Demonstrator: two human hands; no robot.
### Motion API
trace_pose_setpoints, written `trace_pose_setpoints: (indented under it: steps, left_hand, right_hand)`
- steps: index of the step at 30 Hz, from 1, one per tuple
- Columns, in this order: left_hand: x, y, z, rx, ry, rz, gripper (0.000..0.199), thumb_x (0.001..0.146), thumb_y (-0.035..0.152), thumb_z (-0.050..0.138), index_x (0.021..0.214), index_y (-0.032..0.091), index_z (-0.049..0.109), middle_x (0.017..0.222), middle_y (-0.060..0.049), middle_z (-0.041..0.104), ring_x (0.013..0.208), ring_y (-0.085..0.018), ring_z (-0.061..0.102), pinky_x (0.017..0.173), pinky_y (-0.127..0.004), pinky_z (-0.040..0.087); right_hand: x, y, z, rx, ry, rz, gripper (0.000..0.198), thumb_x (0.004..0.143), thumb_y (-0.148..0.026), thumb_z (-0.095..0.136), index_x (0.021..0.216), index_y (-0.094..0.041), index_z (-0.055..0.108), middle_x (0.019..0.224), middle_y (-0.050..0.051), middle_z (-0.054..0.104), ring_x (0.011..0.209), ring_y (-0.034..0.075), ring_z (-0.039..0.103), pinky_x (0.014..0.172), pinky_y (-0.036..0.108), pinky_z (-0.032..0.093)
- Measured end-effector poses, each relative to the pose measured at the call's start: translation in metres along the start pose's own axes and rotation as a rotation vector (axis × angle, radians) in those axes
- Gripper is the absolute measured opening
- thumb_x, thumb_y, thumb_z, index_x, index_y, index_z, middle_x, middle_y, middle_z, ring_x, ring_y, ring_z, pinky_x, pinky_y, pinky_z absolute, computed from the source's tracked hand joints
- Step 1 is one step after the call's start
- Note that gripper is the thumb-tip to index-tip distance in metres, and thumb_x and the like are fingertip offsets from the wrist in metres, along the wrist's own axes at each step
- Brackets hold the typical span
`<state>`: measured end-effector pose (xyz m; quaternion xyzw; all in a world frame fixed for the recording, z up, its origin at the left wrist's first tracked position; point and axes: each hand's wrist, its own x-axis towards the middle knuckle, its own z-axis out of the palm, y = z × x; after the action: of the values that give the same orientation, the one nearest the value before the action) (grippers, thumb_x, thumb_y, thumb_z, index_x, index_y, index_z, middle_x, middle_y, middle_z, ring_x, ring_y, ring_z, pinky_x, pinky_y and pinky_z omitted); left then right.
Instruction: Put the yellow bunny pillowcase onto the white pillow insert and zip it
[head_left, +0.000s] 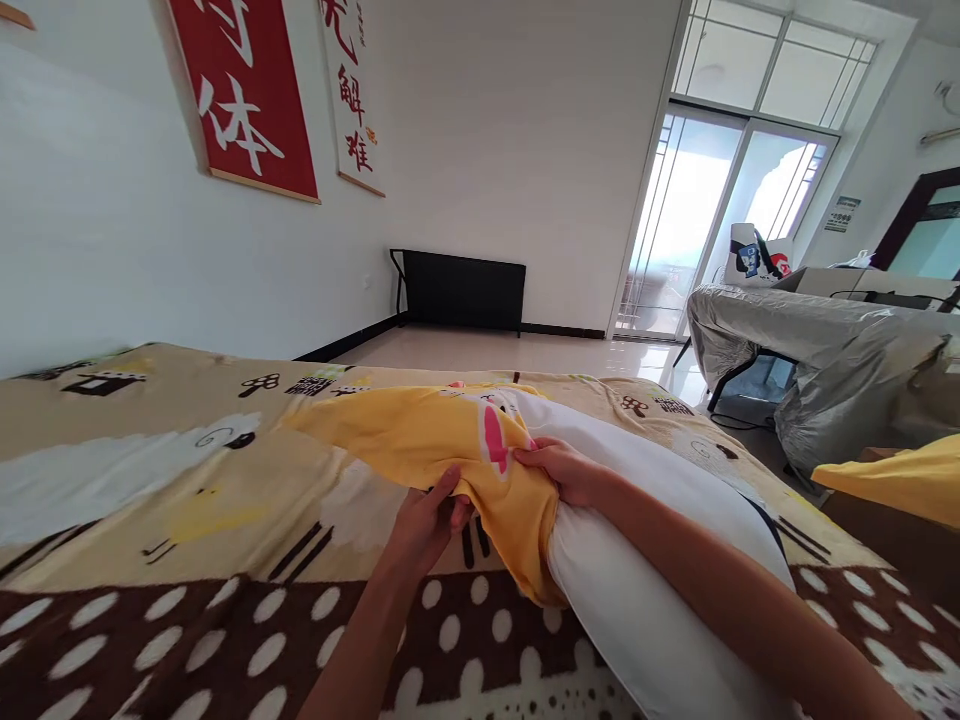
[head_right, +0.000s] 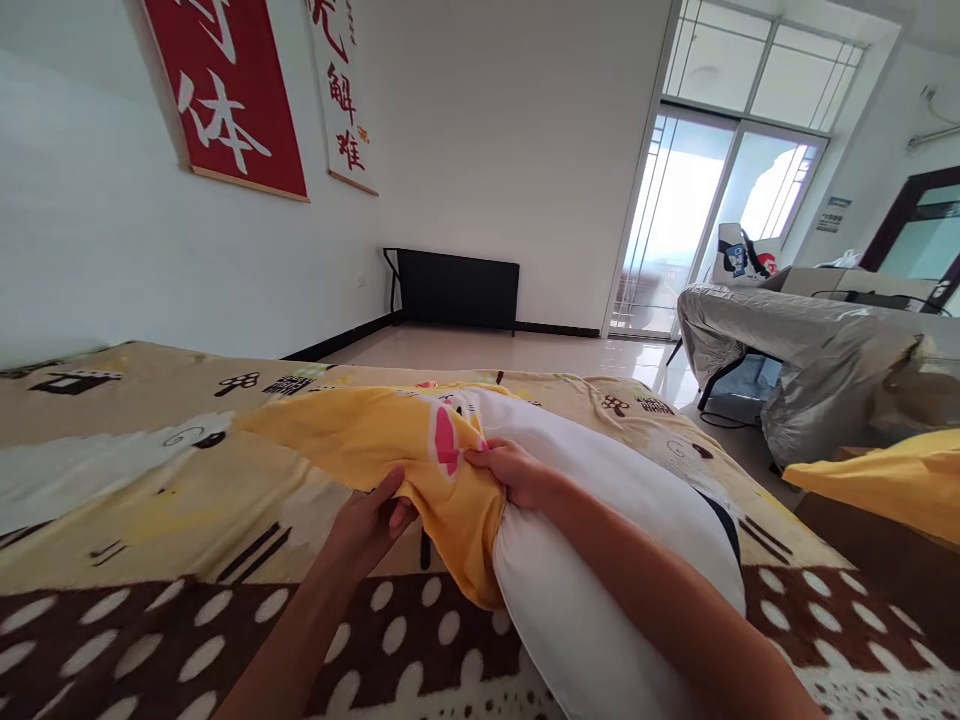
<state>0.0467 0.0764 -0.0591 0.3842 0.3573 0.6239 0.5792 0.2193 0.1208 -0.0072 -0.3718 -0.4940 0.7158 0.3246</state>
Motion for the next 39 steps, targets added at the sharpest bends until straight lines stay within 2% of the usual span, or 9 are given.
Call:
trace_pose_setpoints:
  steps: [5, 8, 11, 15, 18, 21, 29, 33, 39]
  left_hand:
    - [-0.002, -0.005, -0.004, 0.212, -0.093, -0.177, 0.049, 0.057, 0.058, 0.073, 0.053, 0.015, 0.051, 0.033, 0.002, 0.044, 0.033, -0.007, 0.036, 0.039, -0.021, 0.031]
    - [0.001, -0.006, -0.011, 0.332, -0.039, -0.234, 0.052, 0.058, 0.063, 0.070, 0.051, 0.016, 0.049, 0.033, 0.002, 0.043, 0.028, -0.007, 0.028, 0.034, -0.022, 0.025]
    - [0.003, -0.006, -0.017, 0.454, 0.059, -0.317, 0.059, 0.063, 0.072, 0.059, 0.048, 0.016, 0.045, 0.034, -0.002, 0.044, 0.030, -0.011, 0.040, 0.035, -0.021, 0.026]
    - [0.009, -0.012, -0.012, 0.300, 0.274, -0.181, 0.050, 0.064, 0.060, 0.065, 0.086, 0.016, 0.057, 0.058, -0.002, 0.060, 0.043, -0.015, 0.053, 0.039, -0.023, 0.035]
    - [0.012, -0.019, -0.003, 0.239, 0.349, -0.027, 0.047, 0.065, 0.043, 0.068, 0.103, 0.018, 0.057, 0.080, -0.003, 0.066, 0.054, -0.013, 0.057, 0.044, -0.022, 0.040]
    - [0.010, -0.020, 0.006, 0.243, 0.346, 0.026, 0.045, 0.063, 0.037, 0.069, 0.103, 0.018, 0.060, 0.089, -0.005, 0.067, 0.058, -0.013, 0.057, 0.042, -0.020, 0.039]
    - [0.001, -0.012, 0.015, -0.047, 0.360, 0.000, 0.040, 0.057, 0.019, 0.073, 0.095, 0.019, 0.063, 0.102, -0.009, 0.069, 0.076, -0.020, 0.066, 0.061, -0.027, 0.053]
    - [-0.001, -0.018, 0.025, -0.161, 0.412, 0.040, 0.033, 0.059, 0.021, 0.072, 0.090, 0.015, 0.063, 0.094, -0.009, 0.070, 0.075, -0.020, 0.067, 0.065, -0.029, 0.055]
    - [-0.019, -0.054, 0.054, -0.176, 0.511, 0.114, 0.027, 0.064, 0.030, 0.070, 0.085, 0.015, 0.064, 0.089, -0.007, 0.070, 0.077, -0.018, 0.065, 0.067, -0.027, 0.054]
  right_hand:
    - [-0.003, 0.018, 0.002, -0.065, -0.192, 0.019, 0.035, 0.066, -0.037, 0.078, 0.089, -0.013, 0.067, 0.077, 0.004, 0.071, 0.063, 0.012, 0.064, 0.066, 0.023, 0.052]
    - [-0.004, 0.022, -0.001, -0.082, -0.161, 0.006, 0.036, 0.062, -0.038, 0.080, 0.086, -0.014, 0.067, 0.076, 0.002, 0.070, 0.064, 0.012, 0.064, 0.066, 0.023, 0.051]
    - [-0.008, 0.020, -0.006, 0.023, -0.134, -0.067, 0.035, 0.062, -0.037, 0.080, 0.083, -0.013, 0.067, 0.075, 0.004, 0.070, 0.066, 0.014, 0.065, 0.067, 0.024, 0.051]
    - [-0.017, 0.017, -0.009, 0.219, -0.152, -0.176, 0.033, 0.068, -0.039, 0.075, 0.085, -0.011, 0.065, 0.077, 0.006, 0.070, 0.072, 0.015, 0.065, 0.071, 0.024, 0.051]
    - [-0.015, 0.007, -0.006, 0.224, -0.086, -0.102, 0.024, 0.078, -0.036, 0.065, 0.084, -0.013, 0.063, 0.076, 0.005, 0.069, 0.069, 0.014, 0.064, 0.070, 0.025, 0.051]
    - [0.000, -0.016, 0.001, -0.028, 0.089, -0.076, 0.009, 0.078, -0.020, 0.062, 0.072, -0.015, 0.058, 0.065, 0.001, 0.064, 0.059, 0.011, 0.060, 0.063, 0.023, 0.051]
    - [0.035, -0.070, -0.008, -0.485, 0.353, -0.078, 0.024, 0.070, -0.012, 0.067, 0.059, -0.018, 0.047, 0.053, -0.003, 0.054, 0.052, 0.012, 0.054, 0.051, 0.024, 0.046]
    - [0.030, -0.062, -0.034, -0.716, 0.500, -0.178, 0.015, 0.077, -0.021, 0.062, 0.068, -0.019, 0.050, 0.062, -0.001, 0.058, 0.062, 0.014, 0.057, 0.058, 0.025, 0.044]
    - [0.039, -0.024, -0.048, -1.156, 0.599, -0.343, 0.008, 0.081, -0.025, 0.058, 0.078, -0.018, 0.058, 0.102, 0.008, 0.061, 0.106, 0.024, 0.051, 0.088, 0.035, 0.034]
